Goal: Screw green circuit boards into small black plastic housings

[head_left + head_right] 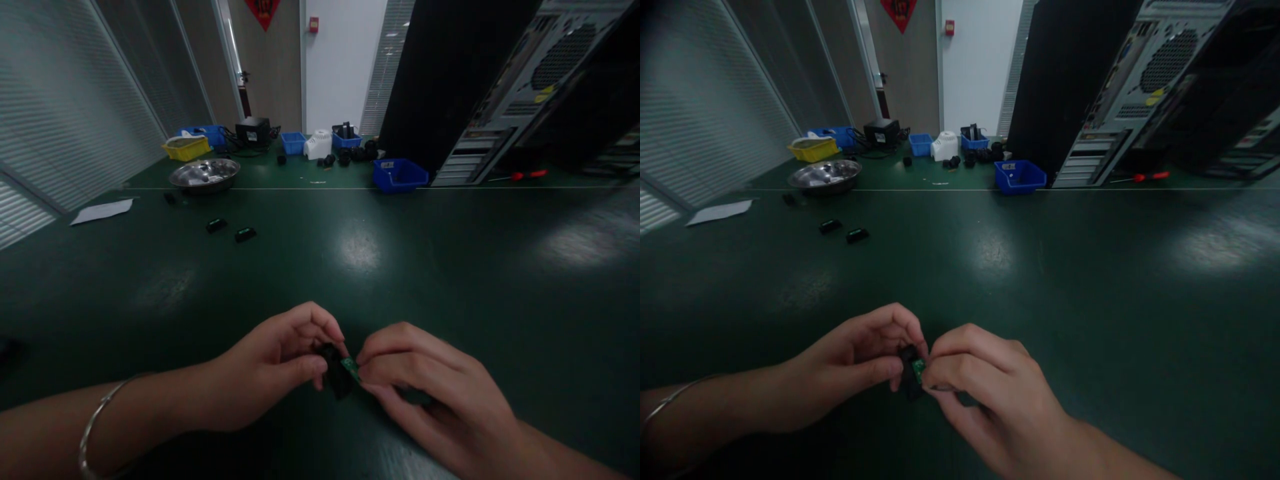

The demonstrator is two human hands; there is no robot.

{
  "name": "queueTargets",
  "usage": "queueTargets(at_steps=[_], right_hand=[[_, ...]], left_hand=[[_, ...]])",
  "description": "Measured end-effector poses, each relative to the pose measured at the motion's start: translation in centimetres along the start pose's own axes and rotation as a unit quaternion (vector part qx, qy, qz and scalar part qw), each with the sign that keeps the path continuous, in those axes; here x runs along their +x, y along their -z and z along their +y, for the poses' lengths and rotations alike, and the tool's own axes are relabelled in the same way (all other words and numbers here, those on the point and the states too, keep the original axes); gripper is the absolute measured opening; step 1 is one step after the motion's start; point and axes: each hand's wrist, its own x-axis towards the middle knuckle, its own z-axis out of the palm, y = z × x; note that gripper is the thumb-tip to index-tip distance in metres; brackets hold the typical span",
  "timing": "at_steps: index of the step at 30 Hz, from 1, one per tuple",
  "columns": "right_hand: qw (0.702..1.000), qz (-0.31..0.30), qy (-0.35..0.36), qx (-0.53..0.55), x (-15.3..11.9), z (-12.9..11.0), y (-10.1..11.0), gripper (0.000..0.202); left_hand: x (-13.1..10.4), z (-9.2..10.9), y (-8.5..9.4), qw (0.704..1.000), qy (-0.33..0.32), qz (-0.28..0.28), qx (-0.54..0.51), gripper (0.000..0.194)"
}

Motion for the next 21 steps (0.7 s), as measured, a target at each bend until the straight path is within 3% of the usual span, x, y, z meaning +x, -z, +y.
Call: queueTargets(at_steps=[7, 12, 21], right_hand=[[1.000, -0.017, 0.016, 0.000, 0.03, 0.14, -0.07, 0.024], [0.998, -0.062, 0.006, 0.015, 0.04, 0.30, -0.38, 0.018], [0.997, -0.079, -0.006, 0.023, 0.06, 0.37, -0.35, 0.019]], left_hand=[[-0.05, 0.47, -0.27, 0.999, 0.025, -0.031, -0.030, 0.016], [-0.14, 0.13, -0.16, 0.999, 0.027, -0.027, -0.034, 0.015], [0.03, 0.20, -0.16, 0.999, 0.025, -0.026, -0.019, 0.013]])
